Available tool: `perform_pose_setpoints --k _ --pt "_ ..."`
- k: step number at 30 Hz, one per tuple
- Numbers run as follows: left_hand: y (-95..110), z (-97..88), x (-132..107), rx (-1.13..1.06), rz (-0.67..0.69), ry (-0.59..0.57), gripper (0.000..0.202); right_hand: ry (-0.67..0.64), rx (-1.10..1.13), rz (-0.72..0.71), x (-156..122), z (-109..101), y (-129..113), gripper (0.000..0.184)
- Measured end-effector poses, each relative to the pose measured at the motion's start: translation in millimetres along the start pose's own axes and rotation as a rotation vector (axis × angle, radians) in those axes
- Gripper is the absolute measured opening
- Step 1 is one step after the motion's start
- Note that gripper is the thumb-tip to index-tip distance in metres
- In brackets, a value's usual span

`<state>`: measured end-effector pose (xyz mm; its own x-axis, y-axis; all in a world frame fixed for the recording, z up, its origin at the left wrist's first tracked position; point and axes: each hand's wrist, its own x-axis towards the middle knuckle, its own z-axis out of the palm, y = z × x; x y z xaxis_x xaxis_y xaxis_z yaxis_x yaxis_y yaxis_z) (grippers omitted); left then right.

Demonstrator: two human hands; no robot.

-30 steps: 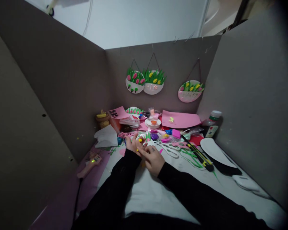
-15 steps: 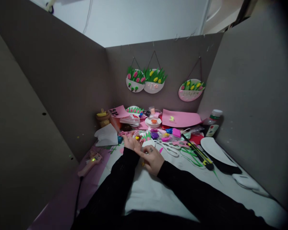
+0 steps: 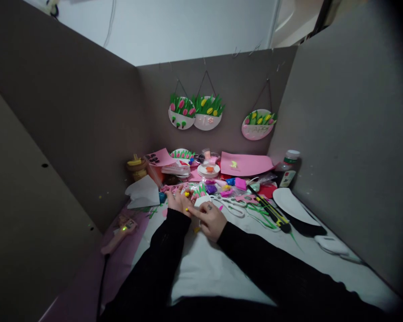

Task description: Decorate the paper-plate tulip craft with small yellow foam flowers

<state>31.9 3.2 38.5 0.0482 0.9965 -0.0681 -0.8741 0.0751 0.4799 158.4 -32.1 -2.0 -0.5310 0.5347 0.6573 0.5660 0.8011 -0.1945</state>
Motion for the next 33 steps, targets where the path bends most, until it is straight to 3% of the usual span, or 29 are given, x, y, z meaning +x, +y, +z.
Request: perform_pose_setpoints --k 3,7,10,13,17,24,30,33 --pt "-1 0.0 1 0.03 -0.038 0.033 0.063 0.044 0.068 -0.058 1 -1 -3 0.054" --pt "-5 -0.2 1 0.056 -0.152 0.025 0.064 0.085 0.048 0.002 3 -4 -9 0.043" --pt "-4 -0.1 1 0.001 -0.132 -0.01 0.064 0.056 0.022 -0.033 2 -5 -10 0.041" --pt "-4 0.7 1 0.01 -0.148 0.026 0.064 0.064 0.042 -0.077 1 -5 -11 0.042" --pt "-6 1.1 1 0.047 -0.175 0.018 0.066 0.136 0.048 0.013 1 -3 -10 0.037" --pt "-8 1.6 -2 0.034 -0.195 0.006 0.065 0.273 0.152 0.024 2 1 -7 0.024" --pt "-16 3.8 -5 0.03 -0.215 -0.015 0.064 0.262 0.254 0.105 6 3 -6 0.018" --pt "-6 4.8 -5 0.01 -0.191 -0.025 0.065 0.294 0.304 0.134 7 -2 -7 0.015"
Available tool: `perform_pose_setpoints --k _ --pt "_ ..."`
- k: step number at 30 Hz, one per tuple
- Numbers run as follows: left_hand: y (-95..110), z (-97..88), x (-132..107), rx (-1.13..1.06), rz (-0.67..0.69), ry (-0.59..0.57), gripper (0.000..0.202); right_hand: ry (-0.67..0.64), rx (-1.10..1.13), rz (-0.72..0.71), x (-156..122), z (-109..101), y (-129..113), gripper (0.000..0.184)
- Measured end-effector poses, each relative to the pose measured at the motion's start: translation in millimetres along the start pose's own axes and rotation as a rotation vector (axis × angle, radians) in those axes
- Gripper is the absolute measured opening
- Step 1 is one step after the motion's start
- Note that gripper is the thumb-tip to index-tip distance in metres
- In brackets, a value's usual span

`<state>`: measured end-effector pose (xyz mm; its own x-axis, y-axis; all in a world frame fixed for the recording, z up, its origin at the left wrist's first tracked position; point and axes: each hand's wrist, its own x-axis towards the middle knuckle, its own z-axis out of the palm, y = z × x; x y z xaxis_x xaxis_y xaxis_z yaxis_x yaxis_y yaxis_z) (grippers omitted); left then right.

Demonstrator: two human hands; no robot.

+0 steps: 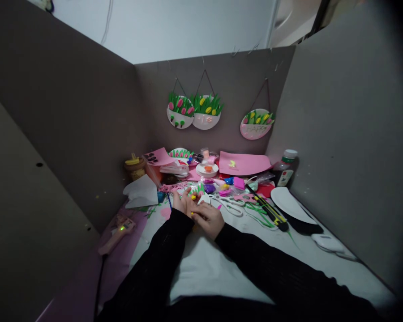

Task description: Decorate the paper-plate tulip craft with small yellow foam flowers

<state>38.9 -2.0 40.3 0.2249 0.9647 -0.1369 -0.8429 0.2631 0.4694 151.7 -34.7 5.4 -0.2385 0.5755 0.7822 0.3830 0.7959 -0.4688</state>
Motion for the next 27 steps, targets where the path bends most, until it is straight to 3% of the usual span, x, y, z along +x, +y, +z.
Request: perform_pose_setpoints --k 3,5,8,10,13,16,22,27 --pt "28 -4.5 -2 -0.033 0.162 -0.04 0.062 0.042 0.037 0.028 2 -9 -2 0.014" --pt "49 -12.5 -4 0.036 0.302 0.019 0.057 0.047 0.042 0.036 1 -16 -1 0.014" --pt "66 -29.3 -10 0.364 0.358 0.11 0.023 -0.026 0.034 0.056 -7 -20 4 0.012" --pt "63 -40.3 -16 0.701 0.315 0.015 0.015 -0.128 0.002 0.066 -14 -19 9 0.01" --pt "50 -53.2 -26 1.151 0.242 -0.267 0.033 -0.29 -0.112 0.056 -23 -14 16 0.009" --pt "38 -64.2 -30 1.439 0.299 -0.439 0.041 -0.426 -0.25 0.061 -28 -12 17 0.01" --pt "22 -80.3 -22 1.614 0.523 -0.472 0.031 -0.571 -0.409 0.104 -25 -12 4 0.011" --pt "24 -71.3 -22 1.589 0.388 -0.524 0.014 -0.608 -0.462 0.102 -24 -8 -3 0.015"
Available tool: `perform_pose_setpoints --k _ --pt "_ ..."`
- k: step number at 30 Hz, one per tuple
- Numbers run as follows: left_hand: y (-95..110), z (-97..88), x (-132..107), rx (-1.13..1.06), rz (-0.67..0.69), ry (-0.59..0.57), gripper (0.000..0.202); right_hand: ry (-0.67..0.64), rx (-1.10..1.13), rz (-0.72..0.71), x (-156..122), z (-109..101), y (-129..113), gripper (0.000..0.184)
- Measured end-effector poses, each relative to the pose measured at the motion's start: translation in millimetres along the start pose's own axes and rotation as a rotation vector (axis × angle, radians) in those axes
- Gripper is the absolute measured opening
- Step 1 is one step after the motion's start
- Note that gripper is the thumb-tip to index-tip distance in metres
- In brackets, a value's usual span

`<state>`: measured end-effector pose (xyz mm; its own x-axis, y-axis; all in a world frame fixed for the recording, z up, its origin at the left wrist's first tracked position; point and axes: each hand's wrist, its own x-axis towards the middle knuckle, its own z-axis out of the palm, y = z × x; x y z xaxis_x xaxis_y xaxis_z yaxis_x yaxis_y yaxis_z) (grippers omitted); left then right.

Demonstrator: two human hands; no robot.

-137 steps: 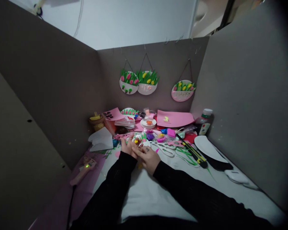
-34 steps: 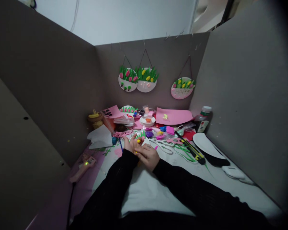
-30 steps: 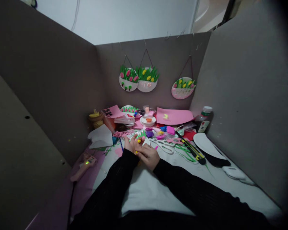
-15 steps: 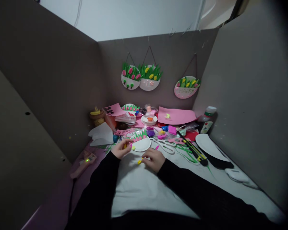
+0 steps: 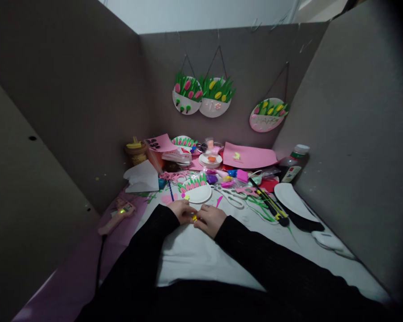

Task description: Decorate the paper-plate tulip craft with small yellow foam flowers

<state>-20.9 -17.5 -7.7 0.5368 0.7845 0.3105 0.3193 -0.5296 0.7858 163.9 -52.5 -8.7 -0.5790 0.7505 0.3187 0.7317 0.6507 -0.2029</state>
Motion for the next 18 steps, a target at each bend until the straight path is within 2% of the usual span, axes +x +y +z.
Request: perform_pose_setpoints --k 5,11,15,18 --pt "1 0.1 2 0.044 -0.015 -0.02 0.01 -0.002 -0.038 0.008 2 5 0 0.019" --pt "-9 14.7 -4 0.015 0.054 0.172 0.017 -0.007 -0.043 0.019 3 5 -2 0.021" --pt "-5 11.5 -4 -0.056 -0.007 0.136 0.019 -0.014 0.062 0.056 3 2 4 0.017" --pt "0 4.0 -2 -0.1 -0.062 0.044 0.019 0.015 0.157 0.078 3 1 12 0.009"
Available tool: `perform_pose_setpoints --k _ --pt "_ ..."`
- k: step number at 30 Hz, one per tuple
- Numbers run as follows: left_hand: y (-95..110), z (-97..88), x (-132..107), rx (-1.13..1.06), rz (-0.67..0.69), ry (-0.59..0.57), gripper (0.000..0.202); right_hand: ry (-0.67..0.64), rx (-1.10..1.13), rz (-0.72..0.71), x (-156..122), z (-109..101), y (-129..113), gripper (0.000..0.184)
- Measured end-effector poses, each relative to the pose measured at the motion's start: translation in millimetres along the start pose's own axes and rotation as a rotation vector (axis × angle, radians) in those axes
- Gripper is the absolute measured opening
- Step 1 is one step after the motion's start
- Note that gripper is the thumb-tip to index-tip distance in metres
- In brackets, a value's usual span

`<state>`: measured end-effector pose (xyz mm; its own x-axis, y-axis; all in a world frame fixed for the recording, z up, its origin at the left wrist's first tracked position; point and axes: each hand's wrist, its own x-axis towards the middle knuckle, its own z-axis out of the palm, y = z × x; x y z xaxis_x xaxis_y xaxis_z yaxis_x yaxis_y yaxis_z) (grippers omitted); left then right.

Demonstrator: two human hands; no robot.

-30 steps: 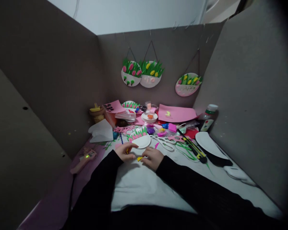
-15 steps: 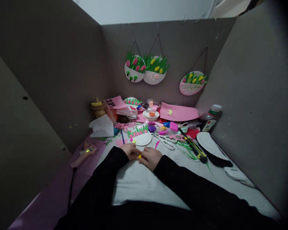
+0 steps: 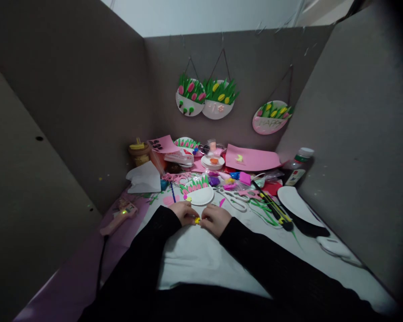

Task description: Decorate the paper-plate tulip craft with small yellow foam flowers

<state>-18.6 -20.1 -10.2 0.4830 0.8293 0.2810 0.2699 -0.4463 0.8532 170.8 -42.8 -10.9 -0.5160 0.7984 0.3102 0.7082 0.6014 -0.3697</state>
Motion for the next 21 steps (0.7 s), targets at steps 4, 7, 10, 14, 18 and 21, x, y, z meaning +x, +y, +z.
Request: perform_pose_setpoints --k 4,7,10,14,18,21 --pt "-1 -0.5 0 0.022 -0.001 -0.023 0.019 0.028 0.062 -0.078 -1 2 4 0.008" --pt "-7 3.5 -1 0.176 0.137 0.099 0.018 0.035 0.044 -0.138 -2 4 1 0.007" --pt "-10 2.6 -1 0.341 0.207 0.034 0.018 0.032 0.008 -0.133 -2 5 -1 0.006" --pt "-11 -0.3 0 0.446 0.206 -0.077 0.015 0.022 -0.055 -0.141 -2 4 -3 0.005" --pt "-9 1.7 -1 0.353 0.216 0.044 0.017 0.037 -0.105 -0.159 -3 6 -4 0.008" --pt "0 -0.4 0 0.187 0.126 0.031 0.022 0.043 -0.101 -0.168 -4 6 -3 0.007"
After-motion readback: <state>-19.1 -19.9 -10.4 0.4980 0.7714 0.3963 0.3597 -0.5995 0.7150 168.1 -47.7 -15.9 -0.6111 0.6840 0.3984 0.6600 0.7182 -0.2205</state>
